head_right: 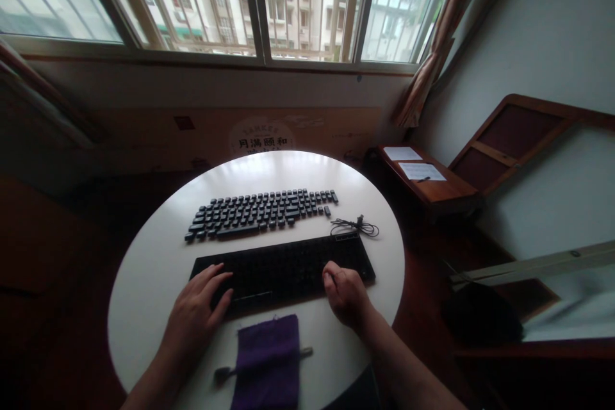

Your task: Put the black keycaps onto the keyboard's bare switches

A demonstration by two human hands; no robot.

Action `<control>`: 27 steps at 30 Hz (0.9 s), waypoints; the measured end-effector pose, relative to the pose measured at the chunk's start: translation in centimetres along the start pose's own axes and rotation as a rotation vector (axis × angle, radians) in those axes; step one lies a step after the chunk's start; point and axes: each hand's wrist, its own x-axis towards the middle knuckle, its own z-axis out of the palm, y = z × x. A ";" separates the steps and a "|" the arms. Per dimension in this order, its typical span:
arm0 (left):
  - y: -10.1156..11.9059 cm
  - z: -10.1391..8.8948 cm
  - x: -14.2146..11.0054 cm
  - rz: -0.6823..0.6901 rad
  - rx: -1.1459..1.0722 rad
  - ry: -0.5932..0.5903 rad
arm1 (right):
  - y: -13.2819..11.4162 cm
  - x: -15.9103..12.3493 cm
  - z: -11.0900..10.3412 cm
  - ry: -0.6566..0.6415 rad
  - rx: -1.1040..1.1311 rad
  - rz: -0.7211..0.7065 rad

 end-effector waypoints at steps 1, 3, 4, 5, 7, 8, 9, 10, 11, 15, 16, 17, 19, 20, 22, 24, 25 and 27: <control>-0.1 0.0 0.0 -0.002 0.003 0.001 | 0.2 0.0 0.1 0.021 0.002 0.008; -0.2 0.1 -0.1 -0.005 0.008 0.003 | 0.5 0.0 0.2 0.067 0.018 0.032; -0.3 0.1 -0.1 -0.008 0.009 0.005 | 0.6 0.0 0.3 0.088 0.033 0.045; -0.3 0.1 -0.1 -0.009 0.009 0.010 | 0.7 0.0 0.4 0.105 0.054 0.057; -0.4 0.2 -0.2 -0.003 0.013 0.027 | 0.9 0.0 0.6 0.128 0.108 0.082; -0.5 0.2 -0.2 0.007 0.017 0.039 | 0.9 -0.1 0.7 0.138 0.140 0.096; -0.5 0.2 -0.3 0.017 0.022 0.053 | 1.0 -0.1 0.9 0.148 0.174 0.110; -0.6 0.2 -0.3 0.025 0.029 0.064 | 1.1 -0.1 1.0 0.158 0.210 0.125; -0.7 0.3 -0.3 0.032 0.036 0.075 | 1.3 -0.1 1.2 0.168 0.247 0.139; -1.2 0.6 -0.5 0.026 0.056 0.088 | 2.0 0.5 1.7 0.212 0.411 0.199; -1.4 0.7 -0.6 0.027 0.059 0.089 | 2.1 0.7 1.7 0.222 0.452 0.214; -1.5 0.8 -0.6 0.030 0.063 0.093 | 2.2 0.9 1.8 0.230 0.488 0.227; -1.7 0.9 -0.7 0.043 0.071 0.110 | 2.3 1.1 1.8 0.236 0.543 0.240; -1.8 0.9 -0.7 0.054 0.077 0.125 | 2.4 1.1 1.8 0.234 0.563 0.242; -1.8 0.6 -0.8 0.099 0.088 0.161 | 2.3 1.1 1.9 0.224 0.594 0.244; -1.5 0.1 -0.7 0.166 0.093 0.194 | 2.1 0.9 2.1 0.227 0.615 0.245; -1.2 -0.3 -0.6 0.201 0.087 0.205 | 1.8 0.7 2.3 0.235 0.618 0.241; -0.1 -1.1 -0.2 0.258 0.042 0.210 | 1.0 0.4 2.7 0.232 0.611 0.212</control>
